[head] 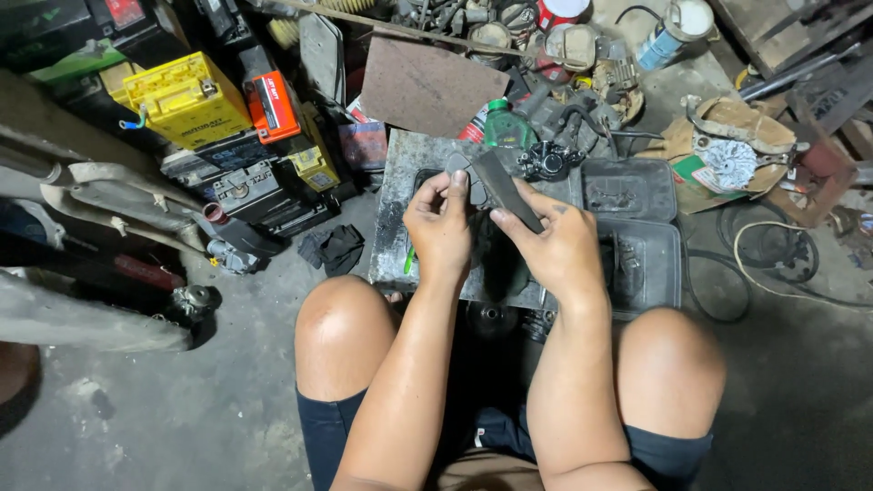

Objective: The person sits on the floor and files a small metal part using a metal file. They hold the part in one hand and rub the file against it repeatedly, turning the part over to work on different sides.

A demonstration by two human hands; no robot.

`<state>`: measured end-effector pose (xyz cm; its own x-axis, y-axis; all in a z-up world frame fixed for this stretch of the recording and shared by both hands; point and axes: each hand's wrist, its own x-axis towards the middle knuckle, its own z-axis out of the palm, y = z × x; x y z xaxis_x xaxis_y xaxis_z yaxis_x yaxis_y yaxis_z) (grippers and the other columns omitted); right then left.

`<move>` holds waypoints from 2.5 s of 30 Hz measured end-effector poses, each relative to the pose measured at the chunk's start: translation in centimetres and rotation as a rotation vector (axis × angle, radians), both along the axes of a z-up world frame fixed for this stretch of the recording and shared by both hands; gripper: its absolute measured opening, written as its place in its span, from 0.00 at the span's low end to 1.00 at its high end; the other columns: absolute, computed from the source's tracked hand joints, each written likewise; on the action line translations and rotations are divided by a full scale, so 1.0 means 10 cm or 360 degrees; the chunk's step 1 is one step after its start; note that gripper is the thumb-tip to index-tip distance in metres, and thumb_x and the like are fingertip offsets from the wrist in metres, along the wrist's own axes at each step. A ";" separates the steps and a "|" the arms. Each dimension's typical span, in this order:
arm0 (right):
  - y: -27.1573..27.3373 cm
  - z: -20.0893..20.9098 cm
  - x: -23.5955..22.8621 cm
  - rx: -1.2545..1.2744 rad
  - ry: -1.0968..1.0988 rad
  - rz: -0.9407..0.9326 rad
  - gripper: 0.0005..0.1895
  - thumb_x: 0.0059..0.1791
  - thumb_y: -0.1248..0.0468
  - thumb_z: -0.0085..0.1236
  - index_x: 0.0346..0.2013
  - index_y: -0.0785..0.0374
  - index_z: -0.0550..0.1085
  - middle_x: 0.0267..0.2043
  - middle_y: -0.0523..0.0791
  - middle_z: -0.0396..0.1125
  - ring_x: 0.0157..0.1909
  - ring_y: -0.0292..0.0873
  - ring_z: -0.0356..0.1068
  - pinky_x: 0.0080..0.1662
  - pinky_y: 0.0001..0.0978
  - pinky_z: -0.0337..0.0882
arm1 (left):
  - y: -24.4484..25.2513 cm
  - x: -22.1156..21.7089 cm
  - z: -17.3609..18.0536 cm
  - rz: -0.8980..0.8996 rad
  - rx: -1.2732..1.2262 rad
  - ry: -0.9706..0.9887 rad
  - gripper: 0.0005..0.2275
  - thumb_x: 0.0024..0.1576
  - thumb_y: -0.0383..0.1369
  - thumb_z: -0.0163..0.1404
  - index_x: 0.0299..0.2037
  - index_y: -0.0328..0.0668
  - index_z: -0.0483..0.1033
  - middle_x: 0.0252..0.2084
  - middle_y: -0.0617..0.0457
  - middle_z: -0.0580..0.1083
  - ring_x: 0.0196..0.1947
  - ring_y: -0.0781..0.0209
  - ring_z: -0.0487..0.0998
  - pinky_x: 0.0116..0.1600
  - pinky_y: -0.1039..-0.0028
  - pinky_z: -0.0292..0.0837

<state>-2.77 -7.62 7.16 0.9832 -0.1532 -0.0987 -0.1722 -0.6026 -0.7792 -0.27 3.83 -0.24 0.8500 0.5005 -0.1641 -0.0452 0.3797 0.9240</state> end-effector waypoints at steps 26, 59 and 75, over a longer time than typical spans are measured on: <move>0.15 0.07 0.01 -0.0177 -0.0142 0.0003 0.23 0.48 0.51 0.66 0.57 0.49 0.78 0.41 0.52 0.76 0.38 0.53 0.77 0.35 0.42 0.76 | -0.07 -0.11 0.05 0.0005 -0.0125 -0.0056 0.06 0.58 0.32 0.61 0.36 0.37 0.82 0.26 0.61 0.70 0.30 0.76 0.71 0.38 0.79 0.74; -0.03 0.16 -0.14 -0.0163 -0.0006 0.0143 0.23 0.47 0.51 0.63 0.57 0.49 0.78 0.51 0.49 0.75 0.48 0.54 0.76 0.49 0.43 0.77 | -0.10 -0.08 0.05 0.0145 0.0052 -0.0031 0.05 0.60 0.33 0.59 0.38 0.40 0.83 0.25 0.60 0.73 0.31 0.76 0.69 0.39 0.78 0.72; 0.06 0.07 -0.07 -0.0025 -0.0256 -0.0005 0.23 0.49 0.53 0.65 0.58 0.52 0.76 0.51 0.52 0.75 0.51 0.57 0.75 0.44 0.44 0.77 | -0.12 -0.12 0.15 -0.0038 0.0046 -0.0204 0.06 0.59 0.32 0.60 0.37 0.38 0.83 0.27 0.59 0.73 0.33 0.75 0.69 0.41 0.79 0.73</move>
